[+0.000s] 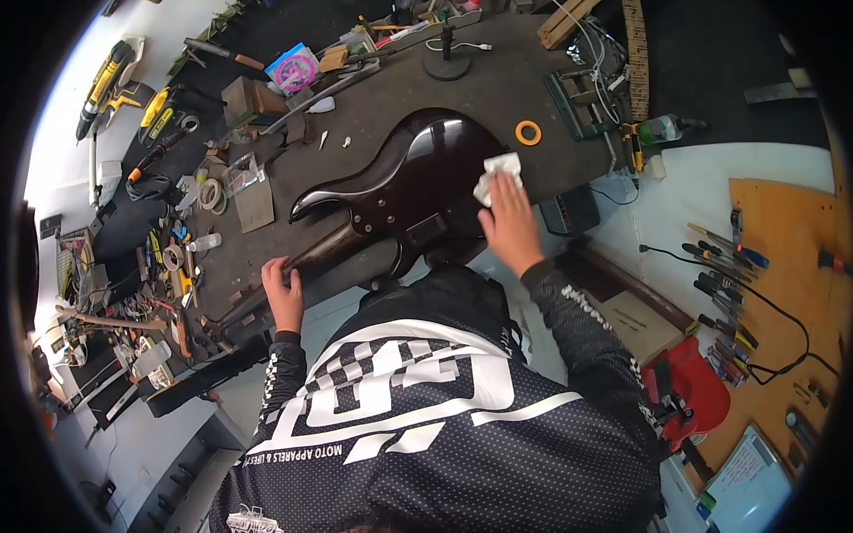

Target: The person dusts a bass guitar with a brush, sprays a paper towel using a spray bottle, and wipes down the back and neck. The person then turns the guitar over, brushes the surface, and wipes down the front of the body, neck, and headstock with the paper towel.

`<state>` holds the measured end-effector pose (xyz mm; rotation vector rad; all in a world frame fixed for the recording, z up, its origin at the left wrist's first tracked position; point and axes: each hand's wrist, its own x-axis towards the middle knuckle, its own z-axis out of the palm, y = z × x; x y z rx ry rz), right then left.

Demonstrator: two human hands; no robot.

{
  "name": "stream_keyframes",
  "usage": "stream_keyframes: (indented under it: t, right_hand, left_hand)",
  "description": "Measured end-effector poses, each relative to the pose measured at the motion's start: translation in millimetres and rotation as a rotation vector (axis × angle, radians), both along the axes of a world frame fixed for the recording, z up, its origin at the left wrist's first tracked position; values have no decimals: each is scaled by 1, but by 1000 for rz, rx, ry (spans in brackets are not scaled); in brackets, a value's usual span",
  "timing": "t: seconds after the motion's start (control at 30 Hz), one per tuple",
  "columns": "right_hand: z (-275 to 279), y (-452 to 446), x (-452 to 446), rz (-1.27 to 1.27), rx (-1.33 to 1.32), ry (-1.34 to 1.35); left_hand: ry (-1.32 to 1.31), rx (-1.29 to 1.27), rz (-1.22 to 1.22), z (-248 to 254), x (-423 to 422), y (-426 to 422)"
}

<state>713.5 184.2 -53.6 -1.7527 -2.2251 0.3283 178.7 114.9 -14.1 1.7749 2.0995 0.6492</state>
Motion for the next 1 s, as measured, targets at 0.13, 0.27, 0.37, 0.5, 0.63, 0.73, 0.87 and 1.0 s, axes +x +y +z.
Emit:
stream_keyframes:
  t: [0.13, 0.27, 0.37, 0.5, 0.63, 0.73, 0.87, 1.0]
  right_hand:
    - [14, -26, -49, 218, -117, 163]
    - [1, 56, -48, 349, 97, 29]
    - [-6, 105, -21, 90, 130, -8]
    - [-10, 51, 2, -82, 75, 88]
    - [2, -54, -15, -67, -53, 161]
    - [17, -67, -49, 178, -161, 225]
    - [6, -39, -14, 233, -2, 69]
    - [4, -19, 26, -39, 11, 62]
  left_hand:
    - [0, -5, -40, 0, 5, 11]
    - [20, -10, -74, 6, 6, 21]
    - [51, -6, -84, 10, 5, 22]
    - [84, -4, -94, 7, -6, 15]
    - [80, -19, -48, 12, -5, 4]
    - [75, -26, -67, 4, -6, 3]
    - [90, -36, -117, 3, -5, 13]
    - [91, -43, -139, 4, 6, 27]
